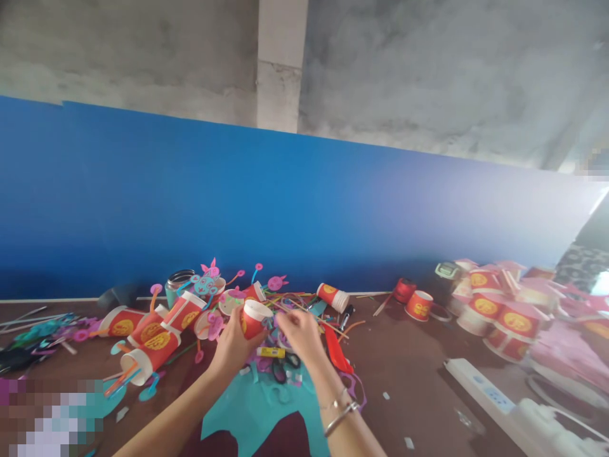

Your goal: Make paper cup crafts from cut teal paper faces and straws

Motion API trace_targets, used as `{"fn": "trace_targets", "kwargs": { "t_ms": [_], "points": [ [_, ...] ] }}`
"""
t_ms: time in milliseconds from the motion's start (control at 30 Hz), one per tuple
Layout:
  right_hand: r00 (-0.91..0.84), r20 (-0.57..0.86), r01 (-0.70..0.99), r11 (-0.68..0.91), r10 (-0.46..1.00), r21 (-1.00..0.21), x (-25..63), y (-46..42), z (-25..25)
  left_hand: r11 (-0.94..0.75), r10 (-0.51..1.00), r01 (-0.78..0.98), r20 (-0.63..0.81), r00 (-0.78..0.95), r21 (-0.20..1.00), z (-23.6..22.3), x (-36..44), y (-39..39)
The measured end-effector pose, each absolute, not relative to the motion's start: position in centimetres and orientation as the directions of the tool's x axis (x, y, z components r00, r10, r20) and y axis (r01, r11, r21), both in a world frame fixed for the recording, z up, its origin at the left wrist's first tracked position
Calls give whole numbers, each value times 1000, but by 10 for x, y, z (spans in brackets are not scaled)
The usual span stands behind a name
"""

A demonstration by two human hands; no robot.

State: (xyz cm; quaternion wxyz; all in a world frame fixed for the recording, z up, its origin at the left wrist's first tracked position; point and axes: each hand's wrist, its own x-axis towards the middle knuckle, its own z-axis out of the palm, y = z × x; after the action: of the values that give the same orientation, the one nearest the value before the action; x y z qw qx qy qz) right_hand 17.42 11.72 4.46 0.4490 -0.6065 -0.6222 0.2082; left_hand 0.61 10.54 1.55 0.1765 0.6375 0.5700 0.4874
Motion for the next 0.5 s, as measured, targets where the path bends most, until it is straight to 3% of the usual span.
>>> {"fn": "trace_targets", "kwargs": {
  "t_ms": [67, 200, 267, 367, 500],
  "points": [
    [-16, 370, 605, 304, 929, -736, 151, 102, 46, -343, 867, 562, 484, -118, 752, 11, 8, 102],
    [86, 514, 743, 289, 853, -603, 128, 85, 43, -372, 851, 555, 512, -117, 744, 6, 7, 94],
    [104, 489, 697, 288, 866, -657, 127, 85, 39, -336, 869, 518, 471, -150, 786, 5, 4, 90],
    [68, 335, 434, 274, 940, -858, 134, 92, 30, -280, 896, 405, 389, -215, 870, 5, -4, 86],
    [67, 257, 307, 225, 964, -925, 150, 103, 20, -177, 904, 128, 213, -371, 976, 9, -17, 80]
  ]
}}
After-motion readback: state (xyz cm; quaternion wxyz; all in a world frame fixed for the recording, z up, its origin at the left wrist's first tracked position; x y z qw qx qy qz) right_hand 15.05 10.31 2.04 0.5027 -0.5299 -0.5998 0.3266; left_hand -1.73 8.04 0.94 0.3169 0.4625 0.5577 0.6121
